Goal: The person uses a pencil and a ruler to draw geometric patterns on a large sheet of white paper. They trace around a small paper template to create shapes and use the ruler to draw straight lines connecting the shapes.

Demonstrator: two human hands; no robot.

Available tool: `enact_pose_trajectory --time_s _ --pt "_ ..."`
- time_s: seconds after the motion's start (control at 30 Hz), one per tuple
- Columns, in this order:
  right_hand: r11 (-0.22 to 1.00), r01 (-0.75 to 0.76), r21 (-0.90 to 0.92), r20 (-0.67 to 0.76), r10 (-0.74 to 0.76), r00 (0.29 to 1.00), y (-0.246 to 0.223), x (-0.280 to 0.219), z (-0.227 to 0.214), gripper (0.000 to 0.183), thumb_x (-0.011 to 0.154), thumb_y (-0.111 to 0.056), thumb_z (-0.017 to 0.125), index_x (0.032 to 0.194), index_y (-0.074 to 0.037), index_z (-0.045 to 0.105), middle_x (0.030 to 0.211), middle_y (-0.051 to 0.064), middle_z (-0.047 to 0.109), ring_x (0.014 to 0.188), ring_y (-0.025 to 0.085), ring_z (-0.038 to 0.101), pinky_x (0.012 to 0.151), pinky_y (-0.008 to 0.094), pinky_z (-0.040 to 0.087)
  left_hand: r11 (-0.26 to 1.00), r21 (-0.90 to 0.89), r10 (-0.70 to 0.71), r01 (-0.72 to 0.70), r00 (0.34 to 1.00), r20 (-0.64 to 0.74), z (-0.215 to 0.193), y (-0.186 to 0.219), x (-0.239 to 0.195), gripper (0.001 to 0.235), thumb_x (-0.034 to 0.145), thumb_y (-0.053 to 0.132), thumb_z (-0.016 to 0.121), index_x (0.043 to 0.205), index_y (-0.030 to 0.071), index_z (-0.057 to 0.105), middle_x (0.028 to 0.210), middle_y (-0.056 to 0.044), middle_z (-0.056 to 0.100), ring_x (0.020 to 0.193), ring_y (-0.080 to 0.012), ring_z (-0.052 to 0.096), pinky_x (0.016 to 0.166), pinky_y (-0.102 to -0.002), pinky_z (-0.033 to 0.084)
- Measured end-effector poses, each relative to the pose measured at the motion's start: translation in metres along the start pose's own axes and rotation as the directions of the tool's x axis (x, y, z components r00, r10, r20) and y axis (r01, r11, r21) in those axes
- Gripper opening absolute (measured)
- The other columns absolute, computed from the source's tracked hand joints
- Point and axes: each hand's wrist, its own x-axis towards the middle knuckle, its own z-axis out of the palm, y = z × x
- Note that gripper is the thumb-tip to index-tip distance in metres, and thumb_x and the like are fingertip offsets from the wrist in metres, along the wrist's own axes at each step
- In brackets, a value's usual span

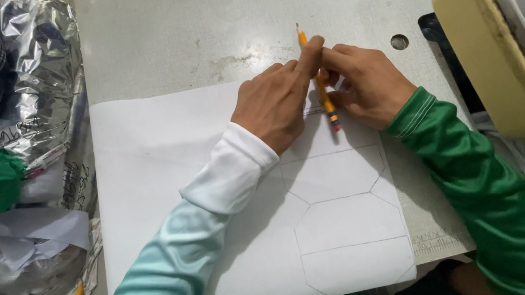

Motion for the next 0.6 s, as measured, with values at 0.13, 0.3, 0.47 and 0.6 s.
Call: enact_pose_trajectory --time_s 0.13,0.3,0.47,0.6 --pt "0.99 -0.088 0.109 0.01 0.087 0.996 -0.006 -0.002 -0.002 0.033 0.085 -0.004 0.078 0.106 -0.003 0.053 0.092 0.015 0.065 0.081 0.038 0.069 0.077 0.048 0.06 0.994 0.088 -0.062 0.061 0.998 0.017 0.012 -0.006 0.002 0.069 0.096 -0.001 0.053 0.155 0.018 0.022 0.104 -0.009 0.069 0.096 -0.0334 0.068 0.071 -0.061 0.058" --pt "0.998 -0.028 0.058 0.013 0.027 1.0 0.007 -0.002 0.006 0.017 0.086 -0.008 0.082 0.096 -0.008 0.067 0.097 0.01 0.065 0.087 0.031 0.07 0.074 0.044 0.061 0.977 0.211 0.009 -0.003 1.0 -0.03 0.043 -0.027 0.009 0.039 0.09 0.003 0.058 0.125 0.019 0.06 0.106 -0.005 0.063 0.091 -0.0296 0.064 0.059 -0.052 0.059" --pt "1.0 -0.006 0.014 0.036 0.006 0.999 0.001 -0.003 0.003 0.011 0.089 -0.007 0.077 0.097 -0.011 0.07 0.103 0.011 0.061 0.09 0.033 0.064 0.076 0.043 0.058 0.987 0.16 -0.002 0.01 0.999 -0.048 0.027 -0.02 0.007 0.024 0.097 0.008 0.058 0.117 0.019 0.064 0.104 -0.005 0.058 0.09 -0.0294 0.064 0.06 -0.051 0.059" --pt "0.999 0.009 -0.045 0.08 -0.005 0.997 0.006 -0.005 0.009 0.023 0.091 -0.005 0.072 0.109 -0.018 0.078 0.104 0.013 0.058 0.095 0.039 0.062 0.078 0.051 0.055 0.998 0.059 -0.013 0.019 0.996 -0.093 0.024 -0.024 0.007 0.02 0.099 0.007 0.059 0.109 0.021 0.069 0.101 -0.004 0.05 0.092 -0.0283 0.058 0.063 -0.048 0.059"
